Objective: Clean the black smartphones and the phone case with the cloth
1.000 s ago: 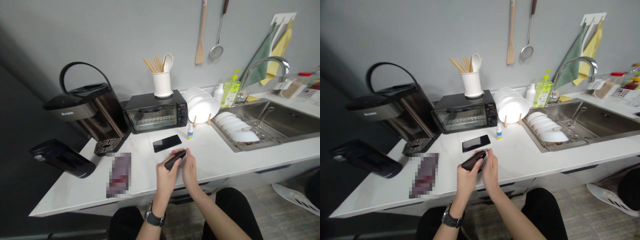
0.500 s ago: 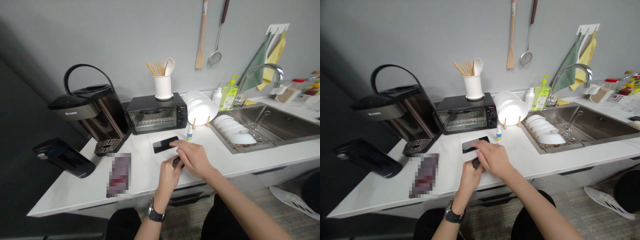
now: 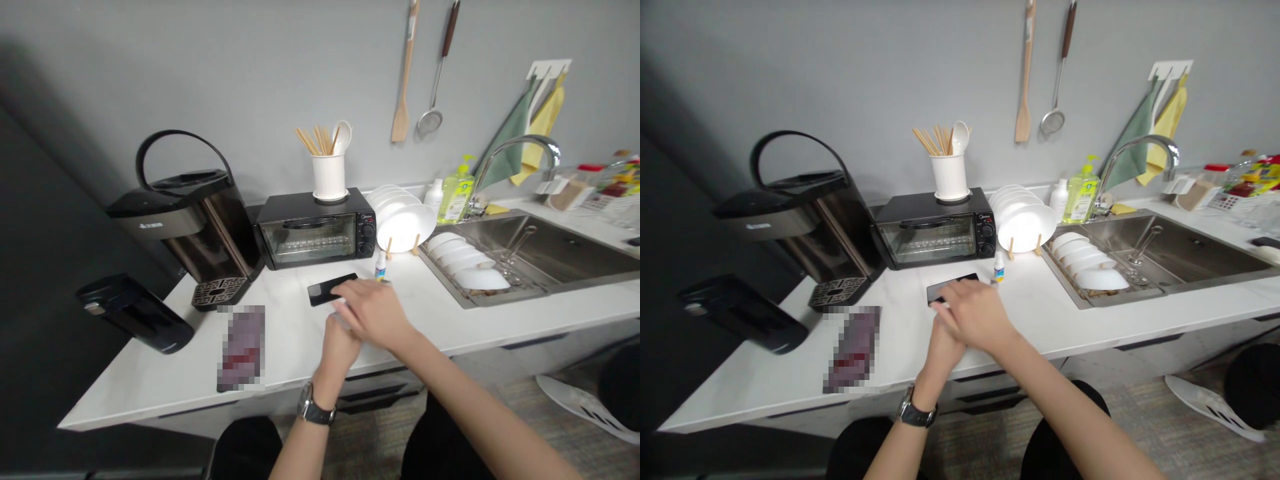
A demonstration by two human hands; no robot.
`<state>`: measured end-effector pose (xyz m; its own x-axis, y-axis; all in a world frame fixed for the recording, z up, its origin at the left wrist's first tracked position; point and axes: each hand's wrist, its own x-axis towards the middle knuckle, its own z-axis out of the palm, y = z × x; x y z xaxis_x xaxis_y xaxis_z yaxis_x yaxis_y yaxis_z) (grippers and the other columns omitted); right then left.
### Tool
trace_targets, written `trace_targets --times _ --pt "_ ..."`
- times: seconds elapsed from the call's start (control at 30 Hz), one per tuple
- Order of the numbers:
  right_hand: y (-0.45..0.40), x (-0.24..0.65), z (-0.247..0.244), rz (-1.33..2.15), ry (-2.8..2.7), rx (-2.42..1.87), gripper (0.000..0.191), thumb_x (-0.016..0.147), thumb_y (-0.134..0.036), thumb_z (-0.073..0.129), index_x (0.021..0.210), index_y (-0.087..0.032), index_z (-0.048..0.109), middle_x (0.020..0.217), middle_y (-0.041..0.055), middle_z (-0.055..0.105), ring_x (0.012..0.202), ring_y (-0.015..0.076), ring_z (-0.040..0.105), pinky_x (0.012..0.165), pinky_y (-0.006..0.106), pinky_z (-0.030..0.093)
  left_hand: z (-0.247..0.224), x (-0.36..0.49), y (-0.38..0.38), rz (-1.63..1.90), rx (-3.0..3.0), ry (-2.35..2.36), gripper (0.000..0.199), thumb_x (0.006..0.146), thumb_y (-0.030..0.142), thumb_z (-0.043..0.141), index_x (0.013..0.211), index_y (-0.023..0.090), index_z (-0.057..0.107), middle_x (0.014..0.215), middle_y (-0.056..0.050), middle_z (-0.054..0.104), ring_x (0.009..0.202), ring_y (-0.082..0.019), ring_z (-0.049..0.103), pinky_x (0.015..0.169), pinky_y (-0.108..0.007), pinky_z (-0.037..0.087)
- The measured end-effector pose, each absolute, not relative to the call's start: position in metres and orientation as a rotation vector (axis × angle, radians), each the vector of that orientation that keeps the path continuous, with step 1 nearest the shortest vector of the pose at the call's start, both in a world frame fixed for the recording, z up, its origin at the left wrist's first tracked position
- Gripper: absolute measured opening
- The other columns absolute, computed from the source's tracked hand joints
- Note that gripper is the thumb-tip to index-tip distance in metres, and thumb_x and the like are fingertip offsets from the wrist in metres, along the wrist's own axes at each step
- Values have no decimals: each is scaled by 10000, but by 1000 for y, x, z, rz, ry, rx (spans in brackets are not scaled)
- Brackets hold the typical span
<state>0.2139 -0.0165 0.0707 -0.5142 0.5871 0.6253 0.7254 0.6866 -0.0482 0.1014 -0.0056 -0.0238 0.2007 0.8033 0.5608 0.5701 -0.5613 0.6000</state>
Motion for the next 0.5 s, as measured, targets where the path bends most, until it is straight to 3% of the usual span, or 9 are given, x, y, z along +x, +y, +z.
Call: trace_targets --times 0.1,0.27,0.37,0.5 --pt "-15 222 68 -320 -2162 -1190 451 1091 -310 378 749 -184 643 722 42 655 715 197 580 674 350 328 -26 101 -3 1310 2218 1327 174 836 77 544 739 197 625 681 -56 699 649 -219 672 606 -293 488" --pt "-22 214 61 -468 -2283 -922 435 1086 -326 396 759 -185 647 757 45 660 729 203 564 683 361 324 -32 102 -4 1327 2201 1358 198 819 61 503 704 199 588 670 -68 682 596 -213 649 545 -292 462" --pt "-21 218 60 -370 -2088 -1139 498 1096 -277 327 709 -193 628 678 40 631 653 185 540 643 350 309 -29 103 -5 1302 2216 1313 189 824 80 539 689 199 599 661 -54 690 600 -196 654 588 -282 491" --pt "-23 220 59 -319 -2008 -1157 454 1075 -240 329 767 -182 658 765 66 684 773 208 589 760 348 361 -24 99 -6 1299 2195 1311 175 783 76 575 659 197 602 604 -49 676 576 -191 642 565 -270 489"
